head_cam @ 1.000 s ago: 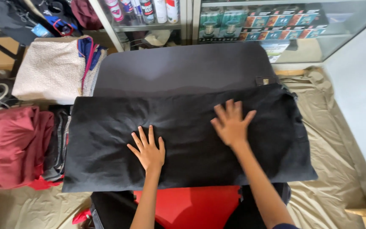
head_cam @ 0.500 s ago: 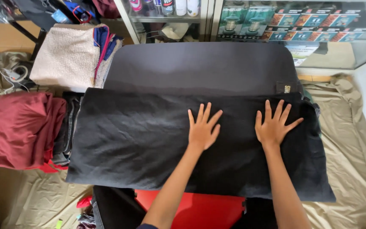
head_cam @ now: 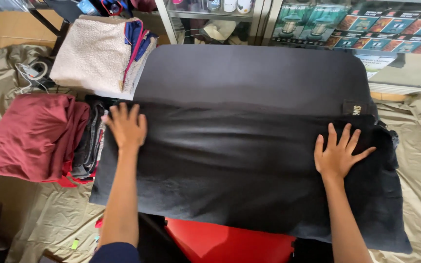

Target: Folding a black garment and packing a green sleeping bag into a compression sack

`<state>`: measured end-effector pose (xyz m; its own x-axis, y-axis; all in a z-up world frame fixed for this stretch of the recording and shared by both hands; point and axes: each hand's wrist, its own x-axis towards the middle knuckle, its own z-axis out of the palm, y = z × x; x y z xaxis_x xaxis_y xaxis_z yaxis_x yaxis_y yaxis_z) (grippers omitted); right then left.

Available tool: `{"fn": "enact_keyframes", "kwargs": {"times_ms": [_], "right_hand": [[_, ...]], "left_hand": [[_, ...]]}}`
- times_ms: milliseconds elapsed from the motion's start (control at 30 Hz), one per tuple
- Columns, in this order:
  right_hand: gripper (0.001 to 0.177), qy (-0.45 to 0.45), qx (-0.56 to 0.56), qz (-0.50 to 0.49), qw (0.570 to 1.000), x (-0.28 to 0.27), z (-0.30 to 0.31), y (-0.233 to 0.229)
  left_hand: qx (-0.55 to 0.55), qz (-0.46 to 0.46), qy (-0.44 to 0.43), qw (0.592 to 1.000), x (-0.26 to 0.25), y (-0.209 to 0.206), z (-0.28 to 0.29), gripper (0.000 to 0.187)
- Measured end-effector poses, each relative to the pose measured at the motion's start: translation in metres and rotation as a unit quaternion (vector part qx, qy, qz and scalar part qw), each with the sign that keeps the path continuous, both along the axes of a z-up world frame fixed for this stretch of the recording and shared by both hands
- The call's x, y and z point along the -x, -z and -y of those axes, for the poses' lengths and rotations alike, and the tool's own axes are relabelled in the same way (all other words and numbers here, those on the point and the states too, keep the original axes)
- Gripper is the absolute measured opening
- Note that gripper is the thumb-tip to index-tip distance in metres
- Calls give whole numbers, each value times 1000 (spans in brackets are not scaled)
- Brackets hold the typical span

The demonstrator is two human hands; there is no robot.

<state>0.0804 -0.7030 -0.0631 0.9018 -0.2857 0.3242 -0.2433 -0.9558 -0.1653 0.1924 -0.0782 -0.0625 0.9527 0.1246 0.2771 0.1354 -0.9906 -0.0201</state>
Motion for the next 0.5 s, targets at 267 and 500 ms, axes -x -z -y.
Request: {"fn": "enact_keyframes", "kwargs": {"times_ms": [267,500], "right_hand": [[65,-60,116,-318,939,-66,38,-44],[101,-47,77,-481,872,-96,62,-51]], "left_hand": [[117,-39,5,992,-26,6,-48,53],[-60,-260,166,949,-42,-22,-30,84]]}}
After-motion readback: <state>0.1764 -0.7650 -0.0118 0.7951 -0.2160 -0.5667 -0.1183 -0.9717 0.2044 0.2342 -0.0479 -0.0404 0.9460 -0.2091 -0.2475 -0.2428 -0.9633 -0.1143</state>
